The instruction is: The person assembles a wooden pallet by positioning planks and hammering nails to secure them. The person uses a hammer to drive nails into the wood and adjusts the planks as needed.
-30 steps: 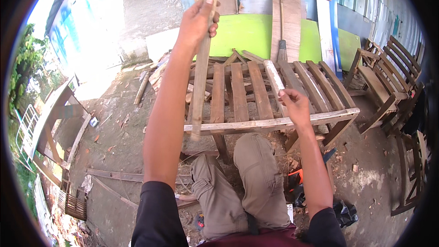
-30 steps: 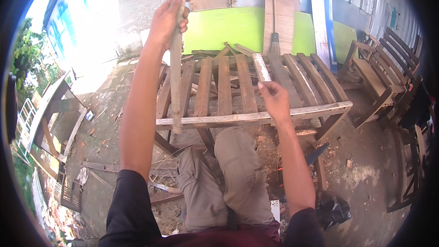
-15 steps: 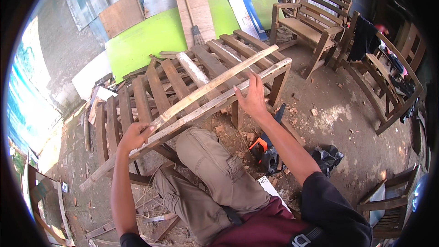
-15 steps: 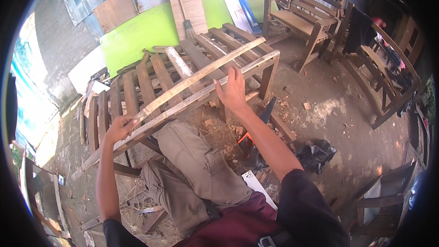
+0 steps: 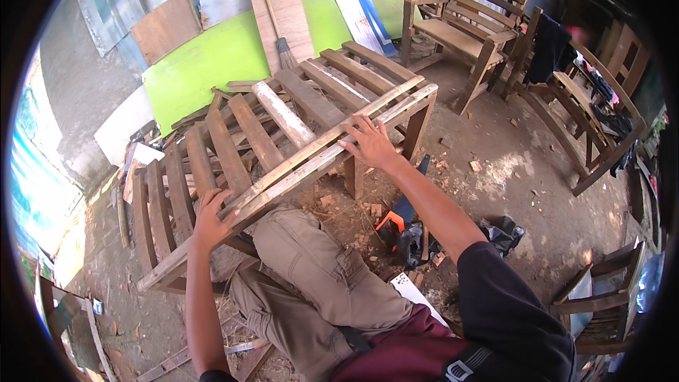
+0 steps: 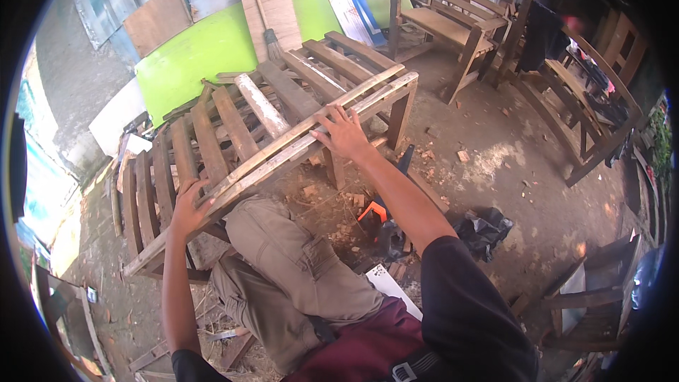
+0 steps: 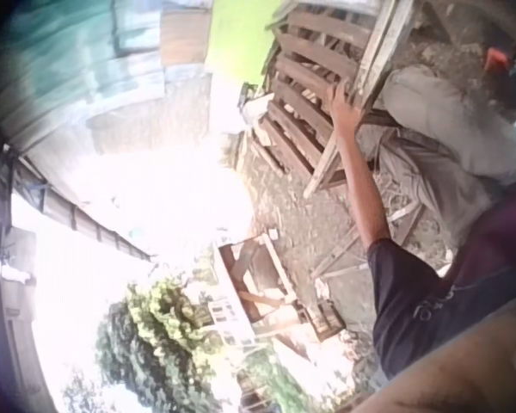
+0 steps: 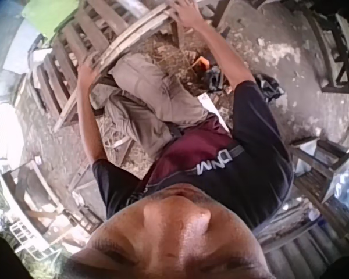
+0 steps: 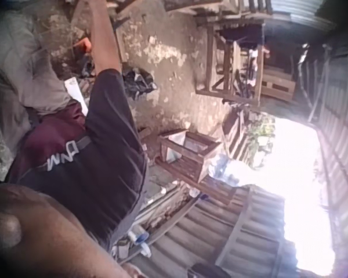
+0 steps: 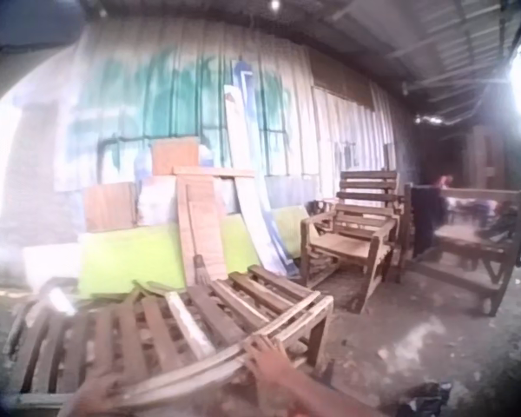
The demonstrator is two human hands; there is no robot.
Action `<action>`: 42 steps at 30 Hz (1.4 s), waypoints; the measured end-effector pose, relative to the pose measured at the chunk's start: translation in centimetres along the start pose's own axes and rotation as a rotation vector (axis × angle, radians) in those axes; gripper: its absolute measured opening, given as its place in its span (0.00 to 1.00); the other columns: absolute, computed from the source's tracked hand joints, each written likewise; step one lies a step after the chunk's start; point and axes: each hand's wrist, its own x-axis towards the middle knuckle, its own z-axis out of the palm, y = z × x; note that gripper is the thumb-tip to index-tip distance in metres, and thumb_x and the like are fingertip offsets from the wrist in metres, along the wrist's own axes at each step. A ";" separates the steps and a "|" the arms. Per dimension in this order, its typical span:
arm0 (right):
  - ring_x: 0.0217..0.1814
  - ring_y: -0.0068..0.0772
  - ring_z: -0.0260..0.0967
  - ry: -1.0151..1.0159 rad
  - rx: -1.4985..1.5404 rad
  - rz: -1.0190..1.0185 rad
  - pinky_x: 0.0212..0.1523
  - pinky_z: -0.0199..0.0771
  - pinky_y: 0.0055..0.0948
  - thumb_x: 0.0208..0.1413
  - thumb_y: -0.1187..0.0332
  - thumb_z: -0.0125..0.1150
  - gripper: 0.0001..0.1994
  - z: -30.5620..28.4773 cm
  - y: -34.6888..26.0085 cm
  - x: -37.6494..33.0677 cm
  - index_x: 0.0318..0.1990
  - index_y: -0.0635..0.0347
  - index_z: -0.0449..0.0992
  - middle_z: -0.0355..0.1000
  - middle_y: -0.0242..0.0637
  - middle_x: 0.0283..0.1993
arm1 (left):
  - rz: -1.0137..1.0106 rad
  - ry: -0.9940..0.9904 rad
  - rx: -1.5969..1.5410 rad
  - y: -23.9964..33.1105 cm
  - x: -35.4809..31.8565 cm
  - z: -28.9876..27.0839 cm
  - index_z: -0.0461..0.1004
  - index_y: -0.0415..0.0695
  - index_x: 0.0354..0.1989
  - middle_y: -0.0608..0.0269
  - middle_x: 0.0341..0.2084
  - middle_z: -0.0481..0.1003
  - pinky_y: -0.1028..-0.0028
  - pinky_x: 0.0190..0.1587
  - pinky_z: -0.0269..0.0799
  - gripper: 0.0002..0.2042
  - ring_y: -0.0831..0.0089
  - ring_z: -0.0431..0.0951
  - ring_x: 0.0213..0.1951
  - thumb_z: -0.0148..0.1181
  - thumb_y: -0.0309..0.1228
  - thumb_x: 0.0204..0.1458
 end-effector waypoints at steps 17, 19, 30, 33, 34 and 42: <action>0.71 0.56 0.62 0.069 0.179 -0.095 0.75 0.48 0.60 0.66 0.43 0.52 0.27 1.9 -0.8 3.3 0.59 0.55 0.76 0.70 0.52 0.61 | -0.074 0.112 -0.074 -1.5 -0.2 4.6 0.81 0.39 0.48 0.50 0.43 0.79 0.58 0.55 0.70 0.13 0.50 0.78 0.48 0.67 0.26 0.53; 0.67 0.55 0.66 0.104 0.217 -0.113 0.73 0.53 0.57 0.66 0.45 0.54 0.25 2.1 -0.8 3.5 0.55 0.57 0.79 0.71 0.51 0.59 | -0.037 0.126 -0.044 -1.9 -0.3 4.4 0.81 0.38 0.47 0.50 0.43 0.79 0.58 0.55 0.70 0.13 0.50 0.78 0.48 0.67 0.26 0.53; 0.55 0.50 0.71 0.228 0.352 -0.096 0.60 0.69 0.46 0.61 0.59 0.61 0.13 2.3 -3.3 3.1 0.44 0.57 0.84 0.73 0.48 0.48 | -0.102 0.049 -0.034 -2.2 -1.5 1.7 0.81 0.40 0.48 0.50 0.44 0.79 0.60 0.55 0.70 0.15 0.51 0.78 0.49 0.69 0.28 0.51; 0.53 0.52 0.72 0.212 0.369 -0.136 0.58 0.71 0.45 0.61 0.60 0.62 0.13 1.9 -3.0 3.2 0.45 0.59 0.84 0.74 0.49 0.47 | -0.116 0.075 -0.059 -2.1 -1.7 1.5 0.81 0.39 0.47 0.49 0.45 0.79 0.60 0.56 0.69 0.15 0.50 0.77 0.50 0.69 0.30 0.52; 0.54 0.53 0.72 0.186 0.394 -0.146 0.58 0.71 0.45 0.61 0.61 0.62 0.14 2.0 -2.9 3.3 0.45 0.60 0.84 0.74 0.50 0.48 | -0.123 0.107 -0.088 -2.2 -1.9 1.3 0.81 0.39 0.47 0.49 0.45 0.80 0.60 0.57 0.69 0.15 0.50 0.77 0.51 0.69 0.31 0.52; 0.54 0.53 0.72 -0.063 0.498 -0.179 0.56 0.71 0.44 0.60 0.63 0.66 0.14 1.1 -0.7 4.6 0.49 0.61 0.82 0.74 0.49 0.47 | -0.270 0.116 -0.002 -5.6 -6.7 -2.9 0.83 0.39 0.46 0.50 0.42 0.80 0.59 0.56 0.69 0.14 0.51 0.76 0.49 0.69 0.34 0.55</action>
